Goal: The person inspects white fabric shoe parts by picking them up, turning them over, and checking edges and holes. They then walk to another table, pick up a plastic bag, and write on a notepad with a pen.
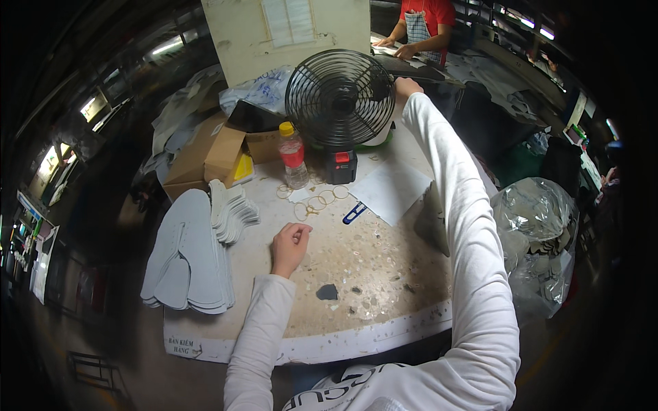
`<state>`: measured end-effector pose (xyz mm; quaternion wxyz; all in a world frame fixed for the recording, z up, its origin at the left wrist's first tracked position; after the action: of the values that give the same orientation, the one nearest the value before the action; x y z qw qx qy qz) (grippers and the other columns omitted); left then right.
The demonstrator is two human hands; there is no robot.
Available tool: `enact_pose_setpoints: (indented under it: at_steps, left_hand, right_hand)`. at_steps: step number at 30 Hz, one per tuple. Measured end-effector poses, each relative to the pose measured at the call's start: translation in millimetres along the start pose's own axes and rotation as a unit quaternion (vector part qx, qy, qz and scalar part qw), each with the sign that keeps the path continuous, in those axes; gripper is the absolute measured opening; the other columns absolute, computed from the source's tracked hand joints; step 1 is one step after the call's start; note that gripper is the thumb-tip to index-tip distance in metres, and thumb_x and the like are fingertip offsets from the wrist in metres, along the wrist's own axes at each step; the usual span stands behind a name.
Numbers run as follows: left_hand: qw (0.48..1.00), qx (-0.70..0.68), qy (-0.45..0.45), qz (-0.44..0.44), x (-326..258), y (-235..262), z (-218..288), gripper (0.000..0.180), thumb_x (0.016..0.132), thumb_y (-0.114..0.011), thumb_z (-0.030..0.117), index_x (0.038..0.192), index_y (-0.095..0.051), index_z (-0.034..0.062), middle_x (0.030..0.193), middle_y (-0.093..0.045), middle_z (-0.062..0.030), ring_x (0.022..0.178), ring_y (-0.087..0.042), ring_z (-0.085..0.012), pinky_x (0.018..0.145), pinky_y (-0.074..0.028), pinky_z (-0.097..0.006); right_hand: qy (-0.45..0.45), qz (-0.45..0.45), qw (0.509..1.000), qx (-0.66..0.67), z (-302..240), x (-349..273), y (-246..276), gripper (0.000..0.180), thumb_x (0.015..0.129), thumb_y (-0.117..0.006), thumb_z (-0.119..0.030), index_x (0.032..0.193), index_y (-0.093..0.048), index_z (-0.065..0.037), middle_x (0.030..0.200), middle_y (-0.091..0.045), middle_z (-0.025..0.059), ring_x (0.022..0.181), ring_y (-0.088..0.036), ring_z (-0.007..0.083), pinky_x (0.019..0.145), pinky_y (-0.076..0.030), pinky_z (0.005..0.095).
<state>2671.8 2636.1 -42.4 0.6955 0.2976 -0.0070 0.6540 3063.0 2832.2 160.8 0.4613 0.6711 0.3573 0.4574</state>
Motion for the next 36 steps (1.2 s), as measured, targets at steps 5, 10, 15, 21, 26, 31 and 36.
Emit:
enact_pose_setpoints:
  at_steps: [5, 10, 15, 21, 26, 31, 36]
  left_hand:
    - [1.0, 0.001, -0.001, 0.004, 0, 1, 1, 0.009, 0.084, -0.06, 0.007, 0.084, -0.068, 0.0019, 0.077, -0.064, -0.0029, 0.06, -0.053, -0.0068, 0.055, -0.043, -0.019]
    - [1.0, 0.002, 0.0, 0.0, 1, 1, 1, 0.009, 0.084, -0.06, 0.007, 0.083, -0.068, 0.0022, 0.076, -0.064, -0.003, 0.059, -0.053, -0.0069, 0.054, -0.043, -0.02]
    - [1.0, 0.01, -0.004, 0.002, 0, 0, 0, 0.009, 0.084, -0.06, 0.007, 0.083, -0.068, 0.0022, 0.076, -0.063, -0.0028, 0.059, -0.052, -0.0065, 0.053, -0.043, -0.02]
    - [1.0, 0.014, -0.008, 0.001, 1, 0, -1, 0.009, 0.084, -0.06, 0.007, 0.083, -0.068, 0.0023, 0.075, -0.063, -0.0018, 0.058, -0.051, -0.0055, 0.053, -0.042, -0.019]
    - [1.0, 0.017, 0.002, -0.007, 1, 1, -3, 0.008, 0.083, -0.06, 0.006, 0.084, -0.067, 0.0018, 0.077, -0.063, -0.0064, 0.059, -0.057, -0.0107, 0.053, -0.047, -0.022]
    - [1.0, 0.015, 0.001, 0.001, 2, 0, -5, 0.008, 0.084, -0.06, 0.007, 0.084, -0.067, 0.0016, 0.077, -0.063, -0.0062, 0.06, -0.058, -0.0099, 0.054, -0.047, -0.022]
    - [1.0, 0.013, 0.025, 0.01, 5, 0, -21, 0.01, 0.085, -0.06, 0.009, 0.085, -0.067, 0.0021, 0.076, -0.064, -0.0054, 0.061, -0.058, -0.0088, 0.056, -0.047, -0.021]
  right_hand:
    - [0.046, 0.004, 0.983, 0.178, 4, 24, -22, 0.047, 0.071, -0.072, -0.039, 0.113, -0.064, -0.021, 0.107, -0.065, 0.0104, 0.102, -0.061, 0.0259, 0.086, -0.047, 0.033]
    - [0.073, 0.24, 0.856, 0.451, 36, 20, -1, 0.042, 0.088, -0.048, -0.049, 0.102, -0.069, -0.015, 0.101, -0.066, 0.0114, 0.093, -0.061, 0.0292, 0.085, -0.046, 0.0337]
    - [-0.137, 0.051, 0.914, 0.378, 50, 14, -10, 0.038, 0.076, -0.07, -0.042, 0.08, -0.07, -0.004, 0.086, -0.068, 0.0087, 0.077, -0.063, 0.0181, 0.076, -0.048, 0.031]
    - [-0.135, -0.016, 0.882, 0.452, 39, 20, -23, 0.024, 0.068, -0.081, -0.02, 0.08, -0.068, -0.004, 0.075, -0.065, 0.0033, 0.065, -0.061, 0.0117, 0.057, -0.051, 0.0261]
    - [-0.04, -0.028, 0.834, 0.549, 30, 16, -27, 0.018, 0.069, -0.077, -0.01, 0.08, -0.068, 0.001, 0.073, -0.065, 0.0065, 0.057, -0.059, 0.0099, 0.054, -0.053, 0.0198]
    - [-0.016, -0.026, 0.807, 0.59, 28, 5, -20, 0.016, 0.07, -0.074, -0.007, 0.081, -0.068, 0.004, 0.071, -0.065, 0.0089, 0.057, -0.061, 0.0116, 0.056, -0.055, 0.022]
    - [-0.021, 0.178, 0.767, 0.616, 37, -24, 18, 0.016, 0.08, -0.065, -0.007, 0.094, -0.066, 0.001, 0.081, -0.066, 0.009, 0.064, -0.066, 0.0155, 0.06, -0.056, 0.0251]
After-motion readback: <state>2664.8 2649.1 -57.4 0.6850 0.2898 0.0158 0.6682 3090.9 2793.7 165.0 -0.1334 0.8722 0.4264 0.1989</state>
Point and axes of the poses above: each hand's wrist, its own x-axis towards the middle knuckle, its own y-axis out of the back of the hand, z = x × y, the point moved 6 cm from there along x, towards the middle knuckle
